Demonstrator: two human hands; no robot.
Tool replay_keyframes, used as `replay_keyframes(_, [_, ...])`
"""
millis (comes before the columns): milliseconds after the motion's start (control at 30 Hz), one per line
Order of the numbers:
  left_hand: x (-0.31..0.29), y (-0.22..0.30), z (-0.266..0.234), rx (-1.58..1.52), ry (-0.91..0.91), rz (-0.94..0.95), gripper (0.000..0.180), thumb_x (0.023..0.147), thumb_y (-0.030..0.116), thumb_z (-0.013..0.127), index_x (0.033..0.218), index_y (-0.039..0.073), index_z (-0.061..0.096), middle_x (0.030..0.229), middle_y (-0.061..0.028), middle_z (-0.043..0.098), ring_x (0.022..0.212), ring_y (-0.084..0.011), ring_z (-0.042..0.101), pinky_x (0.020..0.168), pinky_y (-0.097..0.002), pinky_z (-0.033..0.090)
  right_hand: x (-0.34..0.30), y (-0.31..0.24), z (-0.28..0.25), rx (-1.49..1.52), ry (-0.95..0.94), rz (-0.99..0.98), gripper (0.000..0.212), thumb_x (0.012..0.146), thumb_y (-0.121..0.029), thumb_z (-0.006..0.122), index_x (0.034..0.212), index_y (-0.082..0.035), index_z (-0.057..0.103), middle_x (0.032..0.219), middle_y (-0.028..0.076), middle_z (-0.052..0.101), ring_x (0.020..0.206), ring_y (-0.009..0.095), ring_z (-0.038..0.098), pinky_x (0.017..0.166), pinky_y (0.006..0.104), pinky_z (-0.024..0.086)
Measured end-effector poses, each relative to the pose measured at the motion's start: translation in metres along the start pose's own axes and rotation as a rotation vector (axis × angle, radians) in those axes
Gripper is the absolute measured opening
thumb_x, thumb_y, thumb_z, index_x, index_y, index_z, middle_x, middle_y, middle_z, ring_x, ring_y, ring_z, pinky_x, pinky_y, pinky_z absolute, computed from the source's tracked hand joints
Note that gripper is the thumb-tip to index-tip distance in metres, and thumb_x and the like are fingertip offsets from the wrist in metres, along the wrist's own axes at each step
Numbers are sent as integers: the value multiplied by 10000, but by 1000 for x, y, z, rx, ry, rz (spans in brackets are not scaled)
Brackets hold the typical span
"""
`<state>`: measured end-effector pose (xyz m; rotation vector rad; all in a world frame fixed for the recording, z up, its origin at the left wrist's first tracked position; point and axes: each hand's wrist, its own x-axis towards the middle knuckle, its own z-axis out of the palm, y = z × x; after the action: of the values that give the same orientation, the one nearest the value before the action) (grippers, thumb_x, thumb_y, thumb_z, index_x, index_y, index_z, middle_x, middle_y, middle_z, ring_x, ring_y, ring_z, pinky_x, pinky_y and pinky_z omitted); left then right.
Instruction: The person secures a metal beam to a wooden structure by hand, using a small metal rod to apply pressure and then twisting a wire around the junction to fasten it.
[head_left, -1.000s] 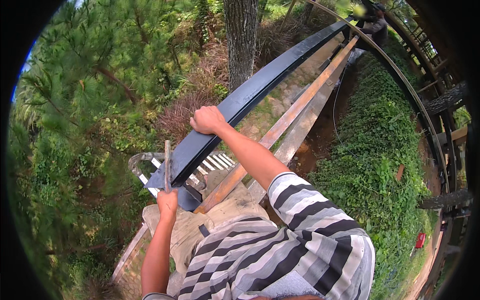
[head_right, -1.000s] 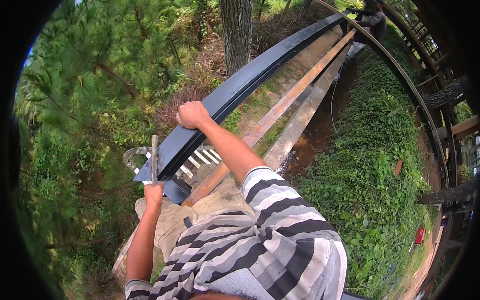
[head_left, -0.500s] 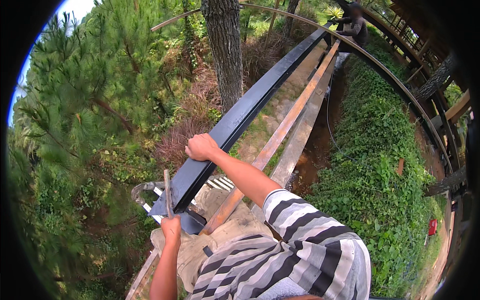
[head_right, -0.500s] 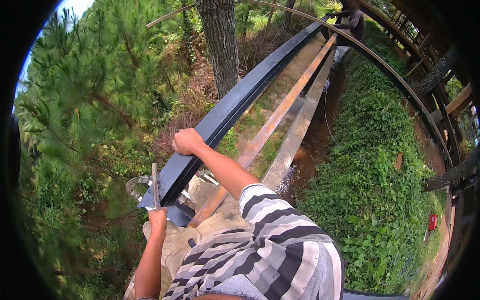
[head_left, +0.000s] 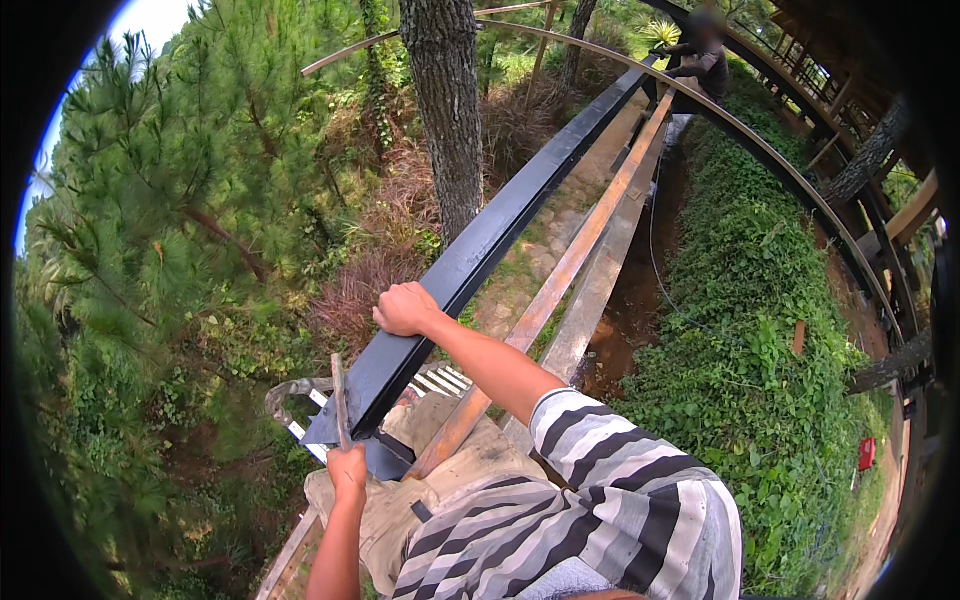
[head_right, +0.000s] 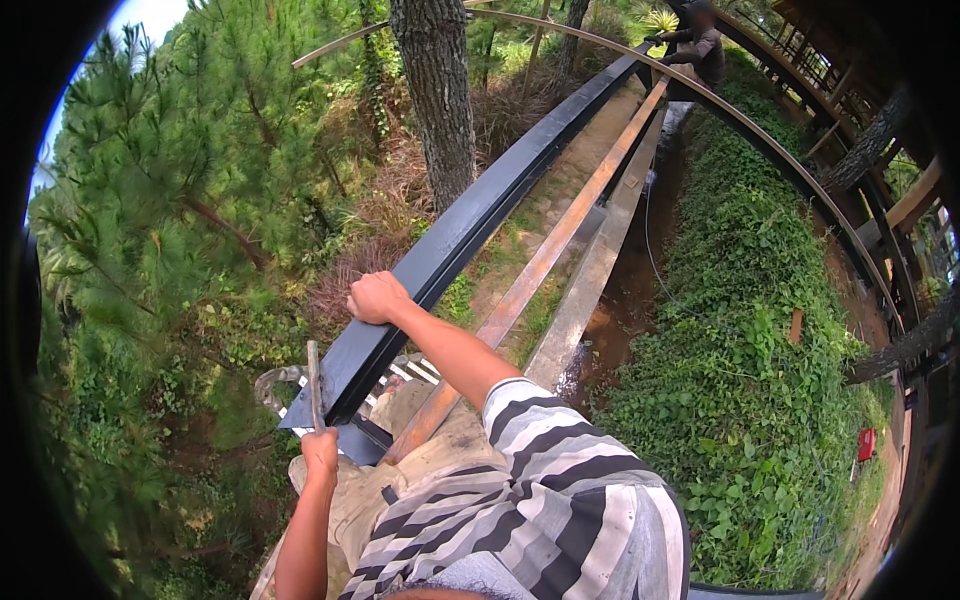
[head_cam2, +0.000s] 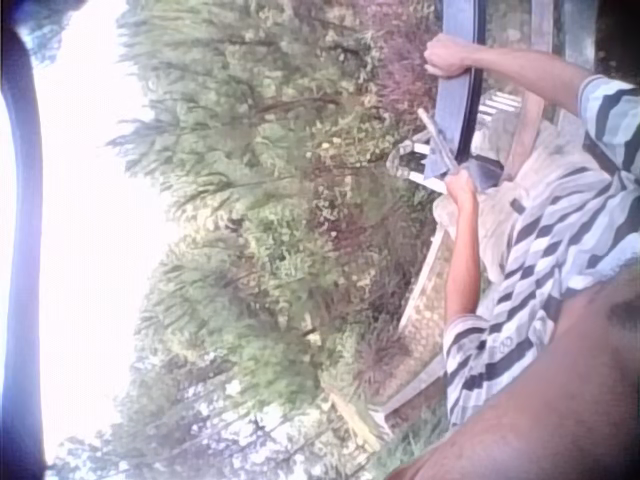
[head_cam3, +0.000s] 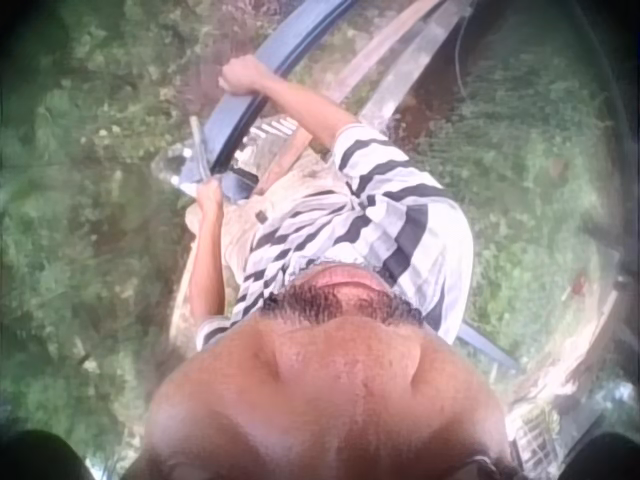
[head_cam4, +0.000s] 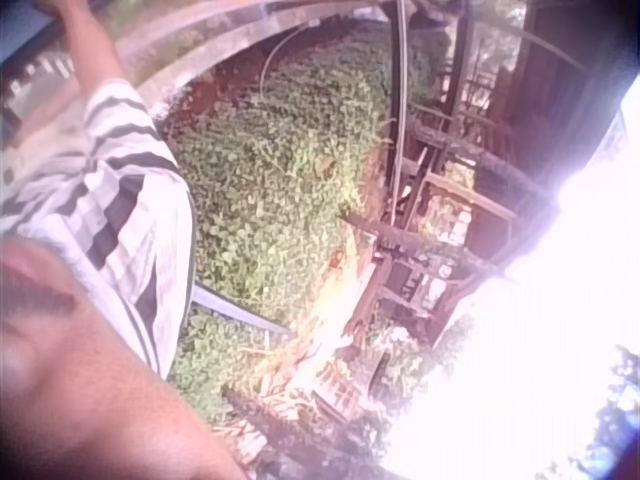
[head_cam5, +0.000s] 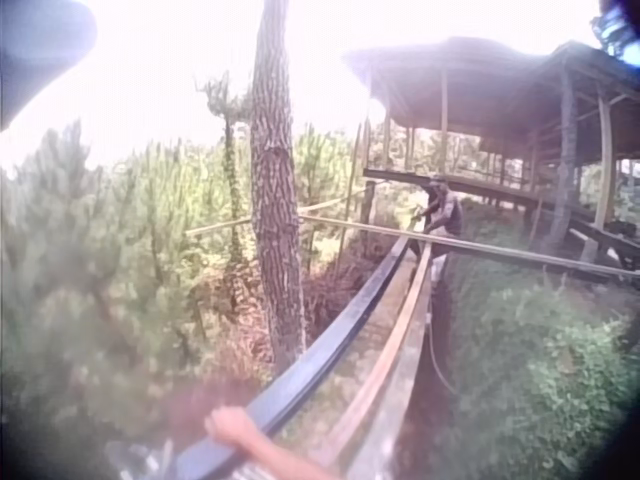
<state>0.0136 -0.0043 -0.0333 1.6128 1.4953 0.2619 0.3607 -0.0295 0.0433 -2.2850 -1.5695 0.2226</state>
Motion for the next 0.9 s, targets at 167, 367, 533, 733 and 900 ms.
replay_keyframes(167, [-12, 15, -2, 55, 0, 14, 376, 800, 223, 726, 763, -138, 628, 720, -188, 658, 679, -260, 614, 685, -447, 491, 0, 5, 10, -14, 57, -20, 467, 941, -359, 558, 724, 11, 740, 768, 266, 711, 773, 443, 714, 782, 530, 571])
replay_keyframes(367, [0, 1, 3, 74, -10, 22, 400, 799, 239, 722, 763, -146, 621, 729, -209, 671, 686, -266, 637, 687, -453, 494, -4, 4, 1, -12, 20, 25, 414, 902, -317, 559, 751, 16, 752, 839, 259, 736, 815, 428, 727, 805, 507, 574])
replay_keyframes(533, [3, 4, 5, 66, -22, -47, 391, 803, 244, 720, 781, -138, 639, 742, -207, 681, 703, -272, 649, 711, -460, 502, 0, 2, 1, -49, -9, 20, 404, 902, -314, 558, 799, 17, 765, 881, 254, 745, 865, 422, 733, 859, 499, 570])
replay_keyframes(733, [-1, 8, 6, 117, -28, 41, 353, 822, 270, 708, 752, -67, 628, 653, -79, 588, 513, -196, 525, 499, -420, 397, 0, 6, 8, -69, -47, 76, 436, 930, -329, 522, 861, 18, 777, 952, 267, 745, 954, 418, 728, 909, 501, 562])
replay_keyframes(900, [-21, 36, -12, 149, -30, -19, 392, 825, 260, 706, 773, -124, 651, 729, -186, 659, 672, -259, 633, 642, -446, 476, 4, -3, 12, -76, 5, 49, 431, 912, -333, 539, 862, 21, 780, 964, 277, 740, 941, 422, 729, 903, 500, 560])
